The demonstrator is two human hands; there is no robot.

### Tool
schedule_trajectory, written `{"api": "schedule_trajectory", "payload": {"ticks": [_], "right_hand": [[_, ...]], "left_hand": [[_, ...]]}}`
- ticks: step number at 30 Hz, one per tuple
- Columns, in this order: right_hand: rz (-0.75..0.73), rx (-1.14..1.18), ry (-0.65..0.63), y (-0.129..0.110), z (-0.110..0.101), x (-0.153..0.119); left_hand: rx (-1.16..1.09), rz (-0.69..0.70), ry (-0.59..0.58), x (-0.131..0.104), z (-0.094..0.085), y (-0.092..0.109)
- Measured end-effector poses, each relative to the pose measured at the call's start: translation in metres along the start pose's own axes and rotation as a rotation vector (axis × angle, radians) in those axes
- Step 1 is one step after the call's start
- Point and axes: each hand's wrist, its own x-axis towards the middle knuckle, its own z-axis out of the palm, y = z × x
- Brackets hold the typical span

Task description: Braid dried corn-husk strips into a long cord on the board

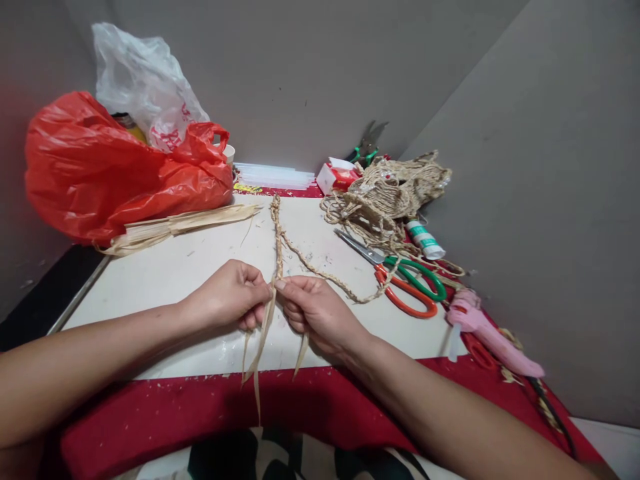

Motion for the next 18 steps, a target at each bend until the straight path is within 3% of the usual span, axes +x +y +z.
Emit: {"api": "schedule_trajectory", "payload": {"ticks": [7, 12, 18], "right_hand": [[-0.049, -0.054, 0.020, 0.004, 0.001, 0.000], [-0.064, -0.046, 0.037, 0.002, 0.000, 0.000], [0.063, 0.081, -0.060, -0.006, -0.004, -0.001]], "left_hand": [[0.053, 0.041, 0.039, 0.002, 0.004, -0.006], [0.161, 0.208, 0.048, -0.005, 0.007, -0.004], [0.226, 0.422, 0.250, 0.002, -0.005, 0.001]]}}
